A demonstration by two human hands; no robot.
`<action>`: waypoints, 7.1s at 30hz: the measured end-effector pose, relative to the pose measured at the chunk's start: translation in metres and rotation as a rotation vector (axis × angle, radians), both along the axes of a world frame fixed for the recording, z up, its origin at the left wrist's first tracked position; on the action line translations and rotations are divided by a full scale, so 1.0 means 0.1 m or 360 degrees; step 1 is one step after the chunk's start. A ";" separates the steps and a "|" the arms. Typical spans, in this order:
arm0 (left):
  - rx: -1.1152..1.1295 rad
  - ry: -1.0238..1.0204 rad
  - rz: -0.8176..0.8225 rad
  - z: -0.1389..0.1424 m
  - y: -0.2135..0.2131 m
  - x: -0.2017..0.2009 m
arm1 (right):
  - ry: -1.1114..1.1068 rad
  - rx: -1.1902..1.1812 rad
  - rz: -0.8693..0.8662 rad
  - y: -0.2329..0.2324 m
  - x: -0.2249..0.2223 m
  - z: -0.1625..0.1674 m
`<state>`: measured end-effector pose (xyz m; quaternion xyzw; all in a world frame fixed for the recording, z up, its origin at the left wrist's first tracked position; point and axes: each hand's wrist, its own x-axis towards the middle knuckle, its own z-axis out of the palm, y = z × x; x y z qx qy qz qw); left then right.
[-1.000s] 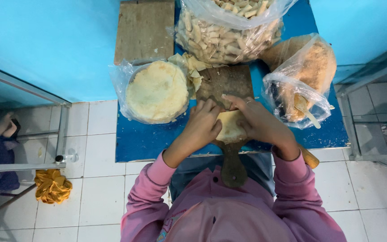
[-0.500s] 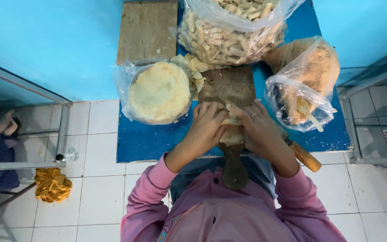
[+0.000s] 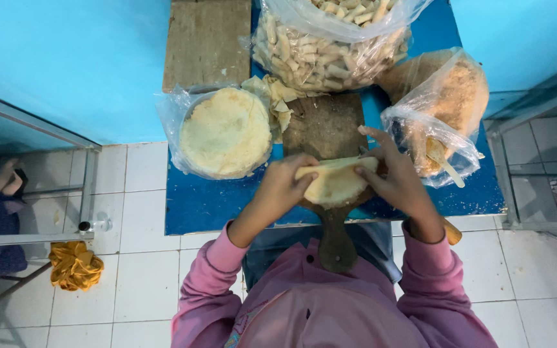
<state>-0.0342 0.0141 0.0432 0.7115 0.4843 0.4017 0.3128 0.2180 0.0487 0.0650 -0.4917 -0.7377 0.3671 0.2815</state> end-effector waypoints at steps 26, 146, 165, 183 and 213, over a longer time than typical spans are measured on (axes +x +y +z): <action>0.0453 0.0629 0.0013 -0.07 0.06 0.18 | -0.0341 0.0782 0.0425 -0.05 -0.19 -0.19; 0.0560 0.0514 0.0110 -0.10 -0.03 0.12 | -0.0413 0.0727 0.0548 0.31 -0.37 -0.01; 0.0637 0.0587 0.0058 -0.22 -0.08 0.08 | -0.0531 0.0835 0.0675 0.32 -0.47 0.05; 0.0377 0.0355 0.0141 -0.02 -0.10 0.12 | -0.0420 0.0712 0.0628 0.27 -0.24 0.13; -0.0053 -0.0182 -0.0304 0.22 -0.37 -0.02 | 0.0328 0.0318 0.0413 -0.05 0.29 -0.30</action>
